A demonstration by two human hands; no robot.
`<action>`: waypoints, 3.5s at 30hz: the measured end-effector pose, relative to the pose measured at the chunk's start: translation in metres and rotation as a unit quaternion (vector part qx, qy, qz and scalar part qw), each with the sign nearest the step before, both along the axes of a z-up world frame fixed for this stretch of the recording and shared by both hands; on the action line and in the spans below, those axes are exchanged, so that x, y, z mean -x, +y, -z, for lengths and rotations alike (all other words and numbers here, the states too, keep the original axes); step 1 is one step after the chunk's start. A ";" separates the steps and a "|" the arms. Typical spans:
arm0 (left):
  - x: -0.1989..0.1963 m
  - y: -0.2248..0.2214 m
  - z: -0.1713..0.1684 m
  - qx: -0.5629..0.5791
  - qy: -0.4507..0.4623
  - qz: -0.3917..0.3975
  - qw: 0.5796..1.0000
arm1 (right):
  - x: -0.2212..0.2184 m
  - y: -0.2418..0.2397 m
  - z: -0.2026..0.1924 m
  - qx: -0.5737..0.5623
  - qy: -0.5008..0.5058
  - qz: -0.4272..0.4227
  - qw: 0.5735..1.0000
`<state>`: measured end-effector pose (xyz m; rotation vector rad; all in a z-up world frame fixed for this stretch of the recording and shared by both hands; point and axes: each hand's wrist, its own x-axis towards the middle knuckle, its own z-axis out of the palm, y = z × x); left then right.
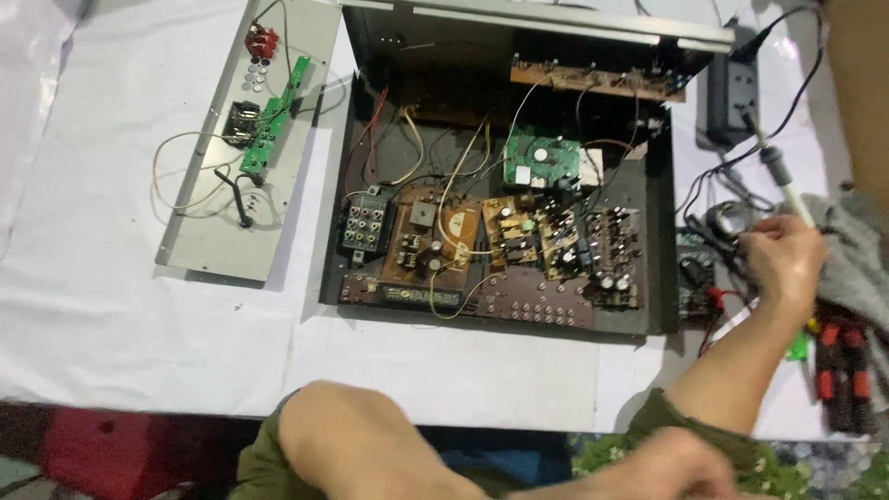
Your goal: Soldering components and wires onto a circuit board within an electronic device chassis.
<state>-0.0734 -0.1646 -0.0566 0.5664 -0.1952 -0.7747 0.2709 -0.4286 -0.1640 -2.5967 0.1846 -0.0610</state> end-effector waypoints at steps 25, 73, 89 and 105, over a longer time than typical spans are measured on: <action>-0.251 0.325 0.072 -0.766 -0.388 -0.410 0.308 | 0.080 0.148 -0.116 -0.023 -0.214 -0.163 0.963; -0.275 0.325 0.107 -0.816 -0.400 -0.358 0.216 | 0.027 0.409 -0.037 0.045 -0.100 -0.459 0.882; -0.280 0.322 0.120 -0.820 -0.425 -0.362 0.125 | 0.029 0.409 -0.045 0.053 -0.093 -0.457 0.883; -0.276 0.335 0.129 -0.820 -0.465 -0.323 0.087 | 0.086 0.295 -0.141 -0.030 -0.250 -0.396 0.883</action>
